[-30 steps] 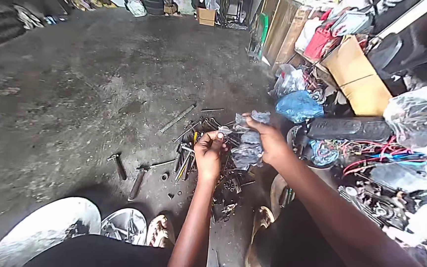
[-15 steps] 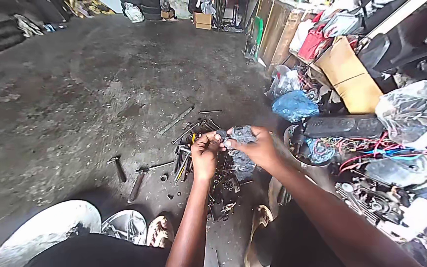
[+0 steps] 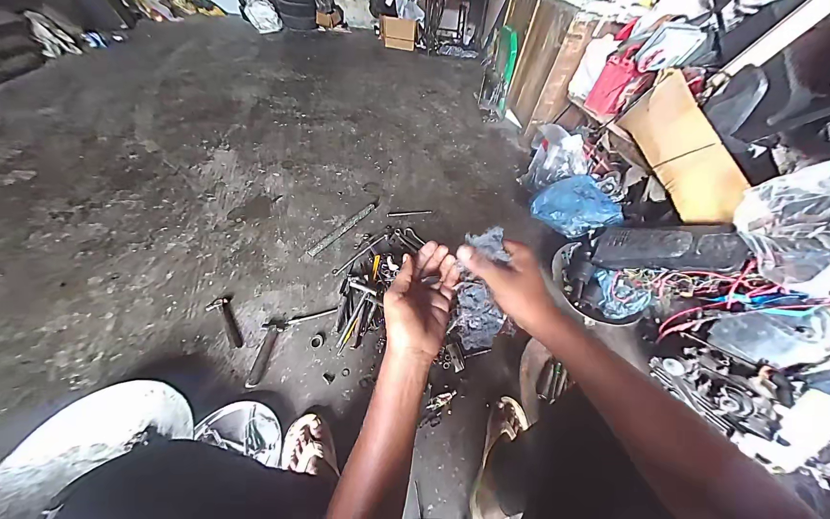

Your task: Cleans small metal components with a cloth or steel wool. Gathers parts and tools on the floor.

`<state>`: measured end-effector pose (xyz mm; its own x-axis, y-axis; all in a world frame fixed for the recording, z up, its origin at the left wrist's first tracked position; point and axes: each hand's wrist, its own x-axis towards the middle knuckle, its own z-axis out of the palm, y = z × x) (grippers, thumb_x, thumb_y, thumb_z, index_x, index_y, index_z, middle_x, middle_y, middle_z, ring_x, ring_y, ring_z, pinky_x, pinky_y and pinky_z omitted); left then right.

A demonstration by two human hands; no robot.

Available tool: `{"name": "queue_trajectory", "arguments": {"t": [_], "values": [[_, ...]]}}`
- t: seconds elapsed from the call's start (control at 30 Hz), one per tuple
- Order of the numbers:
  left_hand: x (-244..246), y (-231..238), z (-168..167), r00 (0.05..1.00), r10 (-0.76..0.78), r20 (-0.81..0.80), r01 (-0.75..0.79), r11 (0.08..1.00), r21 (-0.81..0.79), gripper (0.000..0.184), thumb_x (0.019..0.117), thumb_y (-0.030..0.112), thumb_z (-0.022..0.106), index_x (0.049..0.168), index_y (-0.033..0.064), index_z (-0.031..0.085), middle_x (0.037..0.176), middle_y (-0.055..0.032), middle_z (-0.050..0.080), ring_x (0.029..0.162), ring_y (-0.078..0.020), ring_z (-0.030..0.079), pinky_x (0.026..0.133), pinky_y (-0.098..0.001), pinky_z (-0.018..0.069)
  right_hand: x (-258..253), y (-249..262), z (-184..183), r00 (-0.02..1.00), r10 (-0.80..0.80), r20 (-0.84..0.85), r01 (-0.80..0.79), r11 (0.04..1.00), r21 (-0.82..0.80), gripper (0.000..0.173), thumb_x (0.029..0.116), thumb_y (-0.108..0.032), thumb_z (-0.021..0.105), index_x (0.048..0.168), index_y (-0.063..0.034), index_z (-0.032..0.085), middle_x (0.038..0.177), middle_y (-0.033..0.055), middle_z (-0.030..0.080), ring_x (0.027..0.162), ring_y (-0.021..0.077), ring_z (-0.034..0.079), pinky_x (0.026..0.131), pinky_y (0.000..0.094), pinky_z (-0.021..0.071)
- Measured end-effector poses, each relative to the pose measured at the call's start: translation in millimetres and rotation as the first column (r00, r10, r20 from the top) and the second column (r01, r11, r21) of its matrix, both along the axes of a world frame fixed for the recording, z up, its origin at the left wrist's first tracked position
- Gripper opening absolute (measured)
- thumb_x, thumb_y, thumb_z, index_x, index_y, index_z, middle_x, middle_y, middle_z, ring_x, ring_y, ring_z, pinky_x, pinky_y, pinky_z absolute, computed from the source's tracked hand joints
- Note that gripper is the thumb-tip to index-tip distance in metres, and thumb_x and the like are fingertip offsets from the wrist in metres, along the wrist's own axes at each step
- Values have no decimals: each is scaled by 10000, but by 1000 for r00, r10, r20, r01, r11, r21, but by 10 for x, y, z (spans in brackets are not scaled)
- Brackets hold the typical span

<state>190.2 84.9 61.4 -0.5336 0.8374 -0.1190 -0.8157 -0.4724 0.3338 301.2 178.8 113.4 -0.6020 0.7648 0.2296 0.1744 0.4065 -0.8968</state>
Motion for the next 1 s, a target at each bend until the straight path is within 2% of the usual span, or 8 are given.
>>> {"name": "queue_trajectory", "arguments": {"t": [0.07, 0.17, 0.33, 0.47, 0.63, 0.8, 0.93, 1.0], "values": [[-8, -4, -13, 997, 15, 73, -15, 1000, 7, 568, 1127, 416, 211, 1319, 30, 581, 1225, -152, 684, 1139, -277, 680, 1012, -439, 540, 46, 4, 63, 997, -34, 68, 38, 998, -54, 440, 1035, -531, 515, 1113, -139, 698, 1018, 11, 697, 1004, 100, 648, 880, 395, 536], [-39, -7, 14, 991, 18, 136, -18, 1000, -5, 491, 1122, 341, 270, 1362, 25, 559, 1289, -160, 663, 1202, -284, 653, 1045, -441, 519, 58, 68, 74, 992, 38, 118, -34, 999, -32, 356, 1060, -319, 532, 1325, -94, 609, 1192, 58, 681, 1112, 127, 639, 970, 398, 529], [-35, -9, -52, 991, 31, 128, -35, 999, 32, 551, 1114, 429, 247, 1329, 80, 615, 1254, -110, 695, 1136, -222, 681, 935, -386, 565, 11, 34, 32, 972, 194, 129, -216, 958, 186, 274, 888, -140, 788, 1140, -103, 687, 1011, 14, 725, 902, 96, 704, 802, 331, 623], [-96, -11, -164, 1000, -15, 11, 12, 966, 257, 755, 1081, 567, 88, 1437, 93, 556, 1411, -134, 622, 1323, -261, 587, 1058, -446, 507, 4, 27, -32, 942, 254, 219, -304, 923, 237, 364, 724, -226, 923, 1035, -133, 759, 942, -34, 745, 875, 57, 702, 805, 317, 619], [-120, -8, -197, 985, -28, -169, 78, 950, 302, 819, 1069, 573, 28, 1443, 80, 565, 1423, -133, 609, 1328, -247, 570, 1068, -426, 490, -55, -52, -105, 934, 163, 318, -311, 809, 499, 372, 760, -337, 875, 1088, -186, 785, 1073, -35, 711, 973, 78, 666, 829, 354, 597], [-133, -31, -159, 976, -55, -213, 115, 952, 282, 828, 1075, 557, 22, 1425, 58, 583, 1418, -131, 613, 1340, -243, 560, 1110, -437, 458, -74, -40, -85, 886, 151, 439, -388, 761, 520, 359, 797, -349, 822, 1116, -190, 781, 1121, -7, 684, 960, 123, 665, 796, 417, 598], [-89, -43, -143, 976, -120, -180, 169, 941, 293, 807, 1081, 567, 63, 1413, 65, 600, 1448, -131, 587, 1342, -252, 552, 1084, -439, 478, -79, -26, -80, 930, 197, 309, -339, 786, 517, 215, 798, -246, 814, 937, -92, 760, 1105, 30, 710, 976, 129, 681, 810, 386, 603], [-93, -31, -178, 978, -130, -165, 175, 938, 300, 808, 1080, 569, 60, 1402, 65, 603, 1443, -137, 589, 1313, -246, 574, 1043, -410, 506, -69, -18, -50, 941, 270, 202, -331, 857, 395, 159, 820, -133, 785, 956, -56, 754, 1086, 36, 718, 998, 102, 683, 857, 326, 605]]}}
